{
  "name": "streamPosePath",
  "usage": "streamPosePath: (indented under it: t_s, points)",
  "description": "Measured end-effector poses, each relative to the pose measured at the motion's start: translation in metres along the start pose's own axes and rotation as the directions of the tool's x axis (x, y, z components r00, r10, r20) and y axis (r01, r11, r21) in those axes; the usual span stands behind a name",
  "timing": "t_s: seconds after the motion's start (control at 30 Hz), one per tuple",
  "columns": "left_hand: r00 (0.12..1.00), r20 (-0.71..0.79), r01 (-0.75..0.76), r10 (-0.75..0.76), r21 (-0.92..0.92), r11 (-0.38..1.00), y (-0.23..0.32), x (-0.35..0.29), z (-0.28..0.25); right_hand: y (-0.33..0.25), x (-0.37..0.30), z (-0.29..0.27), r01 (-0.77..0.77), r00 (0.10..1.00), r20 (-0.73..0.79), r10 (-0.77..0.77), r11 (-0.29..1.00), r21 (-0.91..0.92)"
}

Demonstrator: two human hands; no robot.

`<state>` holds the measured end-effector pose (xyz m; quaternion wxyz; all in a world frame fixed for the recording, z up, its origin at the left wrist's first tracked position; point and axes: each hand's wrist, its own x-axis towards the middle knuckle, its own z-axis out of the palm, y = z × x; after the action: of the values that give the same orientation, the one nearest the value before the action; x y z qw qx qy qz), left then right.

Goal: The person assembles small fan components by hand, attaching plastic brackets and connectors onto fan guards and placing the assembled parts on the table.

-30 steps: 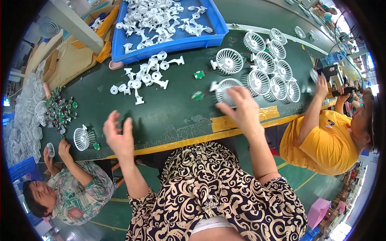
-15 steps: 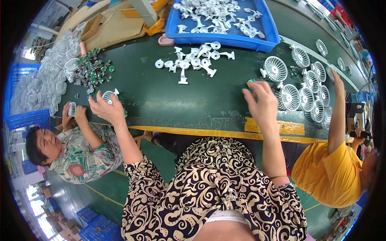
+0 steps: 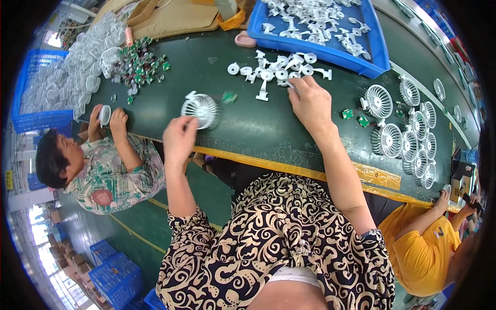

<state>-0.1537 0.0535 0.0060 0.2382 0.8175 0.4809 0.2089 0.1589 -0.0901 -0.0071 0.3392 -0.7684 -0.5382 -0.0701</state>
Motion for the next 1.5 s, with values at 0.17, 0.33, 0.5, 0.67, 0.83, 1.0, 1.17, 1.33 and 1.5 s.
streamPosePath:
  t_s: [0.17, 0.33, 0.5, 0.67, 0.83, 1.0, 1.17, 1.33, 1.5]
  points:
    - [0.876, 0.473, 0.112, 0.095, -0.392, 0.913, 0.077, -0.049, 0.034, -0.001, -0.023, -0.019, -0.070, 0.997, -0.033, 0.074, 0.989, 0.131]
    - [0.705, 0.653, 0.107, 0.279, -0.486, 0.867, 0.129, -0.069, 0.048, 0.002, -0.061, -0.040, -0.317, 0.946, 0.065, 0.317, 0.870, 0.377]
    - [0.764, 0.546, -0.021, 0.344, -0.512, 0.859, 0.126, -0.061, 0.043, 0.015, -0.099, -0.053, -0.500, 0.854, 0.076, 0.514, 0.774, 0.389]
    - [0.812, 0.376, -0.333, 0.446, -0.327, 0.884, 0.120, -0.041, 0.031, 0.016, -0.101, -0.072, -0.339, 0.934, -0.099, 0.344, 0.939, 0.064]
    - [0.861, 0.357, -0.379, 0.364, -0.029, 0.925, 0.110, -0.033, 0.034, 0.027, -0.105, -0.075, -0.258, 0.958, -0.138, 0.252, 0.966, -0.027]
    - [0.916, 0.234, -0.358, 0.325, 0.115, 0.927, 0.105, -0.034, 0.041, 0.026, -0.109, -0.080, -0.339, 0.939, -0.053, 0.339, 0.941, 0.024]
    - [0.932, 0.148, -0.352, 0.330, 0.158, 0.923, 0.106, -0.036, 0.048, 0.028, -0.109, -0.087, -0.371, 0.929, 0.014, 0.370, 0.927, 0.050]
    - [0.909, 0.303, -0.293, 0.287, -0.027, 0.956, 0.110, -0.039, 0.045, 0.020, -0.106, -0.096, -0.411, 0.908, 0.104, 0.406, 0.911, 0.031]
    - [0.895, 0.377, -0.167, 0.238, -0.212, 0.963, 0.110, -0.045, 0.047, -0.030, -0.097, -0.084, -0.231, 0.973, 0.078, 0.219, 0.939, 0.254]
